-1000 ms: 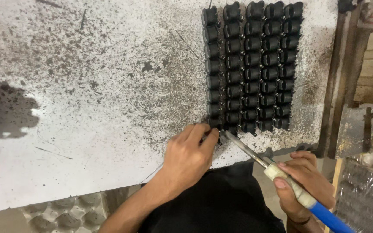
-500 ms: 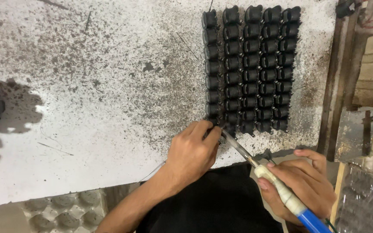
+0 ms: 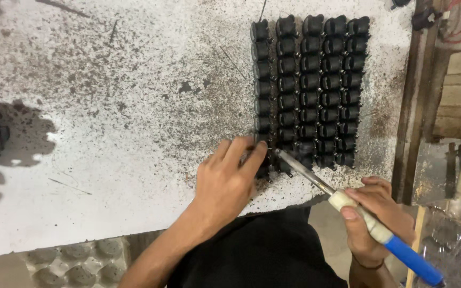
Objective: The person solders wire leads onto small black cylindrical components arranged in a grid on a workbench. They hold each component steady with one hand while applying a soldering iron and solder wire to its terminal, working through the components one at a time.
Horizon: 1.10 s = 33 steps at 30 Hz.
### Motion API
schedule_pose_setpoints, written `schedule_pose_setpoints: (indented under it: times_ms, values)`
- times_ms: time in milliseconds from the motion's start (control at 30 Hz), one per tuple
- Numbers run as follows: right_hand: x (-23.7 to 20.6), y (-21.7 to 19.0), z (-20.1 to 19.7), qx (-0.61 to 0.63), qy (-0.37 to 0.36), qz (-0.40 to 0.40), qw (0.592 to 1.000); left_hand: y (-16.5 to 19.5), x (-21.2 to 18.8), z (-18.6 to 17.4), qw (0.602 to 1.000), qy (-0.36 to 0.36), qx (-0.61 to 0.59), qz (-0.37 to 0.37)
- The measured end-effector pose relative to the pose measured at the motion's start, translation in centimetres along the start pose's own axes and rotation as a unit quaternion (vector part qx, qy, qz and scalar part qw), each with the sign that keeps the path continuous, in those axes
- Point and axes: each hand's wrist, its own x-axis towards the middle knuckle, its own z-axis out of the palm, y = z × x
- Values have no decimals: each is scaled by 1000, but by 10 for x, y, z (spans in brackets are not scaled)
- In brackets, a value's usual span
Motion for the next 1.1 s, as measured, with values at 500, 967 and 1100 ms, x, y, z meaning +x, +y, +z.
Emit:
schedule_pose_setpoints:
  times_ms: [500, 967, 1100]
  values:
    - [24, -35, 12, -138, -61, -36, 988, -7, -12, 32, 996, -53, -57, -45]
    - [36, -42, 7, -177, -115, -63, 975, -10, -13, 46, 997, -18, -69, -36]
    - [34, -28, -4, -93, -65, -34, 993, 3, -1, -6, 996, -76, -34, -37]
